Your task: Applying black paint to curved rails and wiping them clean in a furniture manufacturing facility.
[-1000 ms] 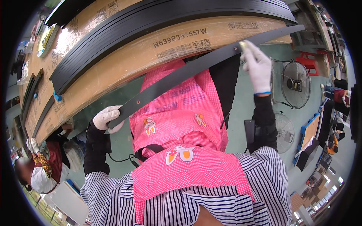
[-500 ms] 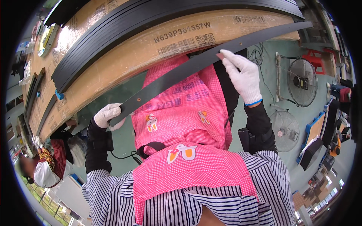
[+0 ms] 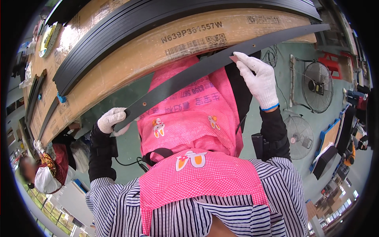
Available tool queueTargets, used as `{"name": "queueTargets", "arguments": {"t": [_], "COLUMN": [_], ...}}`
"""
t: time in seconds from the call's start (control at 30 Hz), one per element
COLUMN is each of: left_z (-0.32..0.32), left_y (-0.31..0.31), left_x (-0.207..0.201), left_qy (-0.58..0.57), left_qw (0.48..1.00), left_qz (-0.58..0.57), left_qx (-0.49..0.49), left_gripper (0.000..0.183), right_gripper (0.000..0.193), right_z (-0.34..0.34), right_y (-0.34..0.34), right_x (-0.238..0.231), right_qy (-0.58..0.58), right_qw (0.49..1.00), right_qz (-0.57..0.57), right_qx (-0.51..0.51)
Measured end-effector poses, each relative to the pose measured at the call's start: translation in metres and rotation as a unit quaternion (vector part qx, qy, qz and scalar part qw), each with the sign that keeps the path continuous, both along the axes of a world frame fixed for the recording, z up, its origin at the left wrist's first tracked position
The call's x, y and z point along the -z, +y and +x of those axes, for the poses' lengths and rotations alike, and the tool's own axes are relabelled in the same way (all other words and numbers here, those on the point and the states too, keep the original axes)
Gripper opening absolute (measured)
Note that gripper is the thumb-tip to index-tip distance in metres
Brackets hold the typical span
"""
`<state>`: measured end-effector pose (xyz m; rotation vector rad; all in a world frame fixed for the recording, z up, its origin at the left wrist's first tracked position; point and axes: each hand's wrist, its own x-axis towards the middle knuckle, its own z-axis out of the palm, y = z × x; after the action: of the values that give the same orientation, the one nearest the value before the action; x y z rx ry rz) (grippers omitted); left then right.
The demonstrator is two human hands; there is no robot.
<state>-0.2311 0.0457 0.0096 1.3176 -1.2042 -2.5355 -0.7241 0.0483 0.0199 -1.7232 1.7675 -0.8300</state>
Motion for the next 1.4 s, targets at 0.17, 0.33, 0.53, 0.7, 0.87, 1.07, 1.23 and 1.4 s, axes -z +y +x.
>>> {"name": "queueTargets", "arguments": {"t": [0.17,0.33,0.53,0.7,0.87,1.07,1.23,1.4], "left_z": [-0.002,-0.003,-0.002,-0.002,-0.003,-0.001,0.000,-0.002], "left_y": [-0.001,-0.003,-0.004,-0.006,-0.007,-0.005,-0.006,-0.007], "left_x": [-0.001,-0.002,-0.004,-0.008,-0.010,-0.007,-0.006,-0.009], "left_qy": [0.000,0.004,-0.001,0.006,-0.004,0.015,0.006,0.006], "left_qw": [1.000,1.000,1.000,1.000,1.000,1.000,1.000,1.000], "left_qz": [-0.001,-0.008,-0.010,-0.007,-0.012,-0.002,-0.008,-0.006], "left_qx": [0.007,0.008,0.018,0.017,0.010,0.006,0.013,0.005], "left_gripper": [0.065,0.067,0.067,0.066,0.064,0.064,0.065,0.064], "right_gripper": [0.025,0.027,0.028,0.027,0.025,0.023,0.023,0.024], "right_z": [-0.002,0.013,0.043,0.039,0.034,0.024,0.016,0.017], "right_y": [0.000,0.008,0.020,0.008,-0.003,-0.014,-0.020,-0.021], "right_x": [0.006,0.003,-0.002,-0.003,-0.004,-0.010,-0.008,-0.006], "right_qy": [-0.023,-0.037,-0.027,-0.042,-0.009,-0.028,0.012,-0.005], "right_qw": [1.000,0.998,0.995,0.996,0.996,0.987,0.975,0.977], "right_qz": [0.014,0.012,-0.008,-0.025,-0.023,-0.002,0.017,0.013], "right_qx": [0.011,-0.056,-0.092,-0.074,-0.089,-0.158,-0.220,-0.215]}}
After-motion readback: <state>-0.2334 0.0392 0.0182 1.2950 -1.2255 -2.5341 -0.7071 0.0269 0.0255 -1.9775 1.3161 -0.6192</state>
